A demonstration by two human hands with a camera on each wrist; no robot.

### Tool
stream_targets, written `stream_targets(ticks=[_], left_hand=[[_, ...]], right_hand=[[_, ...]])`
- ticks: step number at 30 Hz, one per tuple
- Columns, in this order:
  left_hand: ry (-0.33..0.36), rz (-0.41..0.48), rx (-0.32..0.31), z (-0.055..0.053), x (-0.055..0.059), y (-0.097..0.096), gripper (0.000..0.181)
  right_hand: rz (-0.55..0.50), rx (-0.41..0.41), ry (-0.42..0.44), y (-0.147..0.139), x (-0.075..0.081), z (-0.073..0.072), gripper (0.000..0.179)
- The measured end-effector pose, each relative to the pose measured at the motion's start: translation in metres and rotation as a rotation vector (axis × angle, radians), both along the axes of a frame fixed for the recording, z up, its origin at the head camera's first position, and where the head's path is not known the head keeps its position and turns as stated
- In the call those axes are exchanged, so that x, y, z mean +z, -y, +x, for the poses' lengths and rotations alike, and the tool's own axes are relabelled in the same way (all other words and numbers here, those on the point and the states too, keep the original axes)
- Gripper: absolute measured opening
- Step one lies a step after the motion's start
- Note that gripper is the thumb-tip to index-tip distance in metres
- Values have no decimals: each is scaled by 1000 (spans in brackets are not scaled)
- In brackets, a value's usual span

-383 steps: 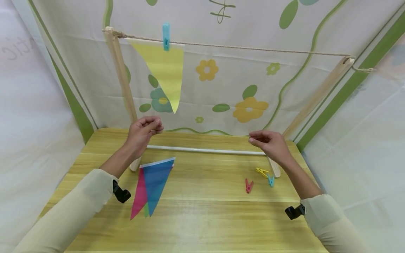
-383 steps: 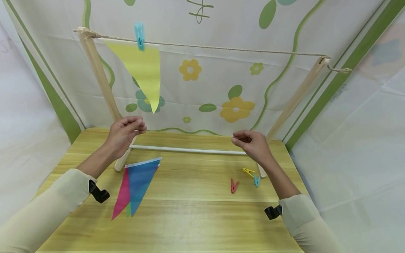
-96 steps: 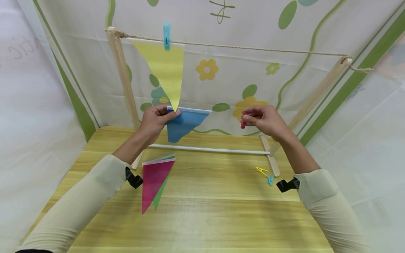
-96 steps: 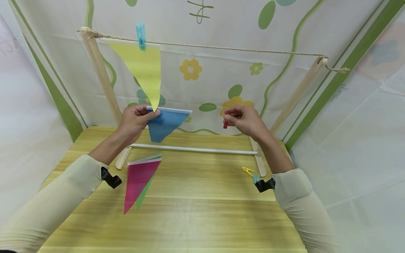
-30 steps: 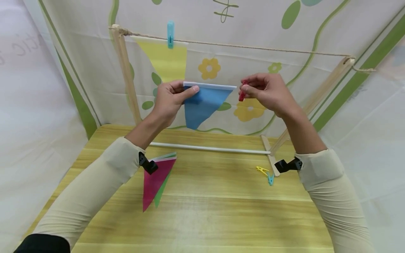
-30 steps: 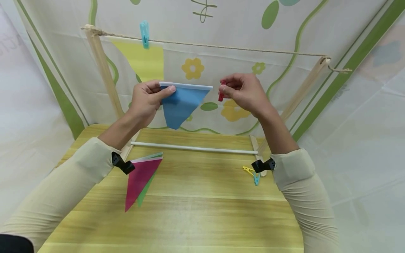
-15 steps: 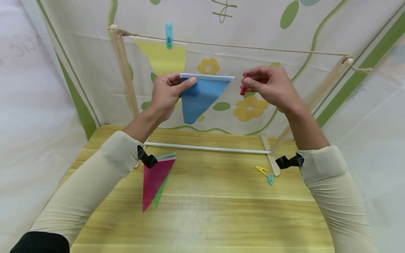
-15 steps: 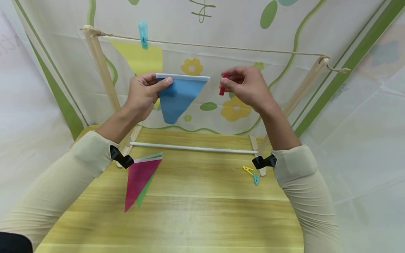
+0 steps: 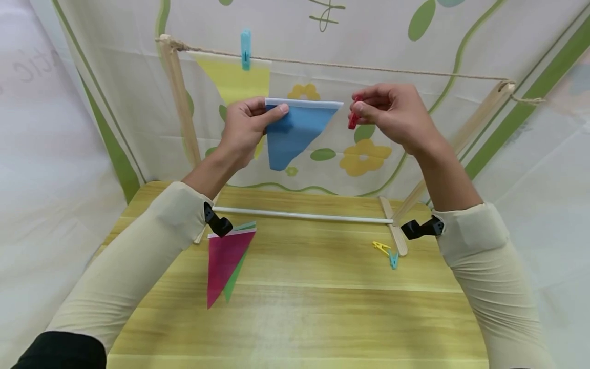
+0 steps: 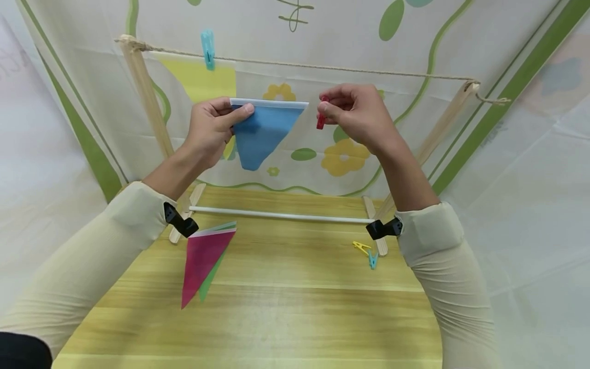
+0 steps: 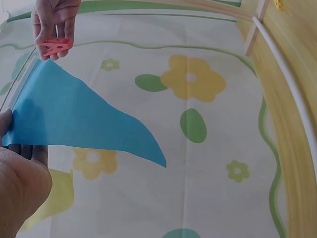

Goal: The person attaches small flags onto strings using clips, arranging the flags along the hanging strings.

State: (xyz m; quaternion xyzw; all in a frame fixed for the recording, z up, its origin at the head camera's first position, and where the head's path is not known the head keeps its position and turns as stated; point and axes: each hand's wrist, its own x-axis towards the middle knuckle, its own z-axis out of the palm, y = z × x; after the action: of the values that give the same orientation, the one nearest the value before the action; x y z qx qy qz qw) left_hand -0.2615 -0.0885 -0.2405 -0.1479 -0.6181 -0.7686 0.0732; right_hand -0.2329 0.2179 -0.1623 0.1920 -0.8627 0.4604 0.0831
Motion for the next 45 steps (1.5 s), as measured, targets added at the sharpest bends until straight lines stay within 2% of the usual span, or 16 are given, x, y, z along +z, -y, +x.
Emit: stream_targets(ticks=[17, 25, 30, 45], left_hand=[[17, -5, 7, -6, 10, -8, 30], [40, 15, -3, -8, 15, -10, 27], [57, 29, -6, -10, 16, -9, 27], [47, 42, 22, -15, 23, -15, 27]], right_hand=[[-39, 42, -57, 10, 11, -3, 29], [-29, 35, -59, 15, 21, -3, 31], [-60, 39, -60, 15, 25, -4, 28], [-53, 11, -88, 21, 38, -3, 29]])
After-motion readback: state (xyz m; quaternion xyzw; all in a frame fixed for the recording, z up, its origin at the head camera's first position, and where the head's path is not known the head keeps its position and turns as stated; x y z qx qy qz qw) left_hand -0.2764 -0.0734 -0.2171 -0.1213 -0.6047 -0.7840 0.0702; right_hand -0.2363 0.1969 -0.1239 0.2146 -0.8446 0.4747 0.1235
